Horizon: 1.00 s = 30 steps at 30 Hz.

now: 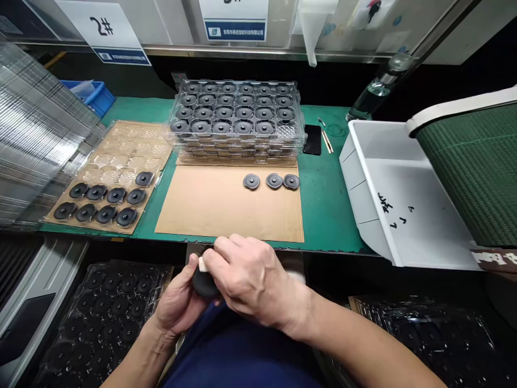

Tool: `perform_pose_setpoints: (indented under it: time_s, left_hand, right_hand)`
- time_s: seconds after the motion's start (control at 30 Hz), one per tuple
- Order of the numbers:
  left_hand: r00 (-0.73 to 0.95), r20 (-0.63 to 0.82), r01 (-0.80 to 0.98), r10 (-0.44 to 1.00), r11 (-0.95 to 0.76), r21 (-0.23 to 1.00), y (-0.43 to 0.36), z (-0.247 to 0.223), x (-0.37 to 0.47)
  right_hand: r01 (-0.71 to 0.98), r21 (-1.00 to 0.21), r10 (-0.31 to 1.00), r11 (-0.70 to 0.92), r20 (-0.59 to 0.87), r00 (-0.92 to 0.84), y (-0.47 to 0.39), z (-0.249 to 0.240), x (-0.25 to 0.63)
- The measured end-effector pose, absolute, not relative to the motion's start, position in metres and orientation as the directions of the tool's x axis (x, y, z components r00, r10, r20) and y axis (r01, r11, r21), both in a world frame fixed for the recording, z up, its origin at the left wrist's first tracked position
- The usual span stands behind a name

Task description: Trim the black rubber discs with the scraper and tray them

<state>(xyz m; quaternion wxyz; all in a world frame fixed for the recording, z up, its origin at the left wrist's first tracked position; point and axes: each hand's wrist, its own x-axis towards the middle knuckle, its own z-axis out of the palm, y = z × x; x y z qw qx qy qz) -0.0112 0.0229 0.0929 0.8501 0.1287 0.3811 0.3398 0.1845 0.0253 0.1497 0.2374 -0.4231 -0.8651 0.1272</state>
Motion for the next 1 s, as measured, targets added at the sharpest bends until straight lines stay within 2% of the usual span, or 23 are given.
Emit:
perform_pose_setpoints:
  time_s: [0.17,0.3,0.43,0.53,0.77,0.93,1.0]
  left_hand:
    - [0.617,-0.543,-0.430,0.570,0.822,0.373,0.025,0.088,-0.007]
    - [0.682,-0.526,-0.428,0.509,0.860,0.278,0.023,0.080,-0.004]
    - [0.681,-0.543,-0.429,0.492,0.868,0.249,0.021,0.077,-0.006]
    - [0.653,-0.548,-0.478,0.523,0.846,0.237,0.022,0.077,-0.008]
    - [0.587,-0.544,-0.543,0.599,0.790,0.284,0.026,0.085,-0.005]
    - [0.301,-0.563,-0.672,0.770,0.590,0.448,0.028,0.093,-0.010]
    - [0.270,-0.567,-0.654,0.778,0.580,0.485,0.028,0.093,-0.012]
  right_hand:
    - [0.623,-0.359,0.716,0.695,0.272,-0.642,0.037,0.149,0.190]
    - [0.504,-0.305,0.583,0.808,0.296,-0.756,0.042,0.149,0.190]
    - [0.578,-0.249,0.629,0.778,0.284,-0.724,0.045,0.149,0.191]
    - [0.515,-0.264,0.577,0.816,0.302,-0.759,0.044,0.147,0.188]
    - [0.616,-0.258,0.668,0.744,0.321,-0.672,0.043,0.144,0.186]
    - [0.748,-0.307,0.804,0.589,0.318,-0.503,0.031,0.139,0.186]
    - [0.766,-0.322,0.827,0.556,0.306,-0.472,0.027,0.136,0.186]
